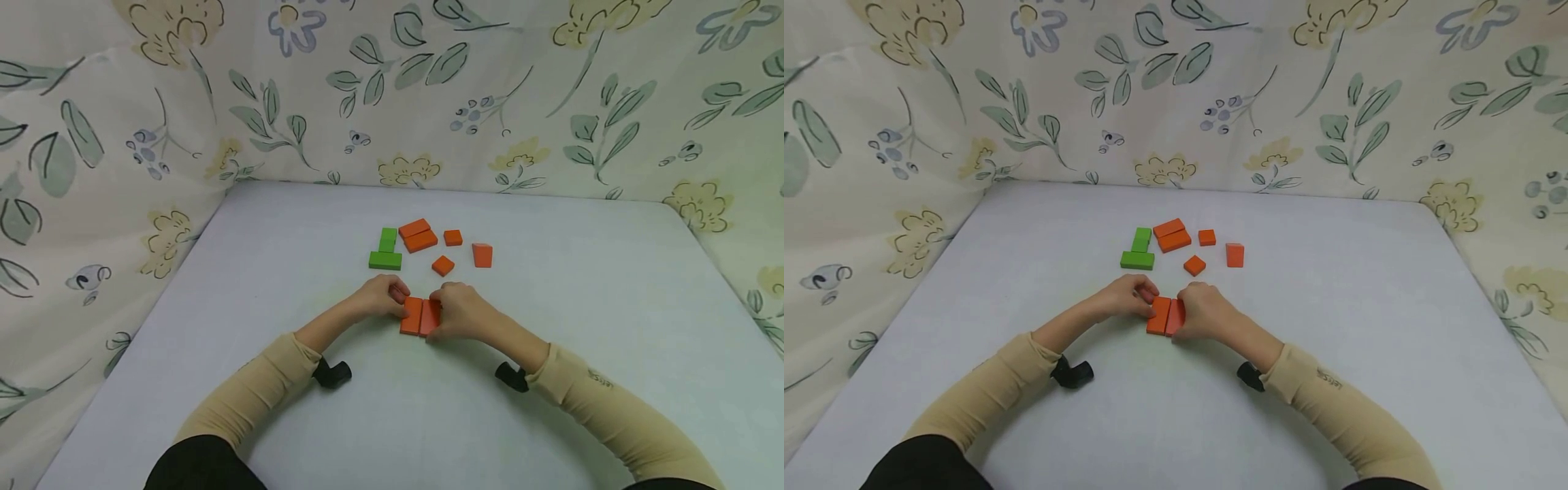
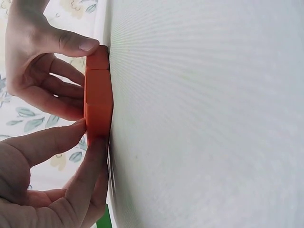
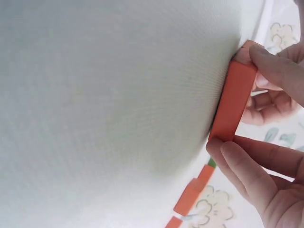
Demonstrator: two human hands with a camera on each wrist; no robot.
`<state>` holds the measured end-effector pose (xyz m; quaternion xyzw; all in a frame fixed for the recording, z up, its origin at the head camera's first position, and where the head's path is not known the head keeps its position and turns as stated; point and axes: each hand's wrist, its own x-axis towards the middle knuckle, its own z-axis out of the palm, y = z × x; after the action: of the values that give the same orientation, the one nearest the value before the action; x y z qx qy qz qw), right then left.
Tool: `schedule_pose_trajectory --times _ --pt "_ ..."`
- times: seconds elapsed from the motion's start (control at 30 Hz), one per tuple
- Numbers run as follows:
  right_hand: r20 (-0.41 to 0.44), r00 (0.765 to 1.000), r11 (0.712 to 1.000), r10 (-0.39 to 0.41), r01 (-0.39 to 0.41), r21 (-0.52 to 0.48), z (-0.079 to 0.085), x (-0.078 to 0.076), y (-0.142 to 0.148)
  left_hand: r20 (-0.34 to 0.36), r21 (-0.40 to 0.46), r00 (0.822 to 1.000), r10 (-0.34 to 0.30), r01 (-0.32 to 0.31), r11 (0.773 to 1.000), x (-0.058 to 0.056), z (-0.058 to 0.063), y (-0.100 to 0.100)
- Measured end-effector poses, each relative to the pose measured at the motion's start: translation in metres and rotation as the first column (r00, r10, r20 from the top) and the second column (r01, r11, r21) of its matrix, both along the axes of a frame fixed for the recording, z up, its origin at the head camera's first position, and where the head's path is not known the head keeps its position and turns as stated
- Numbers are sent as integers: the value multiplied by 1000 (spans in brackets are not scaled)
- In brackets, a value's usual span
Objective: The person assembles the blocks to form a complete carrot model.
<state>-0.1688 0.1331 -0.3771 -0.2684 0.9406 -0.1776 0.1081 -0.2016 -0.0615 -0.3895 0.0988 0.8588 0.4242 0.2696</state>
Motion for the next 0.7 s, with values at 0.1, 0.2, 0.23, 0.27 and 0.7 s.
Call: schedule_pose_trajectory --times 0.1,0.2,0.23,0.27,0.7 --pt "42 999 999 -14 16 -43 -1 -3 4 5 4 1000 1 -1 1000 0 0 -1" --pt "109 992 990 -69 82 -118 0 -8 12 15 17 1000 12 -12 1000 -1 0 -3" --pt "129 987 984 -92 110 -143 -1 -9 16 17 20 1000 15 -16 1000 -1 0 -3" --pt "160 980 976 -119 145 -163 -1 -11 19 23 26 1000 19 -20 999 -2 0 -4" --pt "669 728 879 -151 408 -246 -17 -9 29 66 26 998 13 -15 1000 -1 -1 -3"
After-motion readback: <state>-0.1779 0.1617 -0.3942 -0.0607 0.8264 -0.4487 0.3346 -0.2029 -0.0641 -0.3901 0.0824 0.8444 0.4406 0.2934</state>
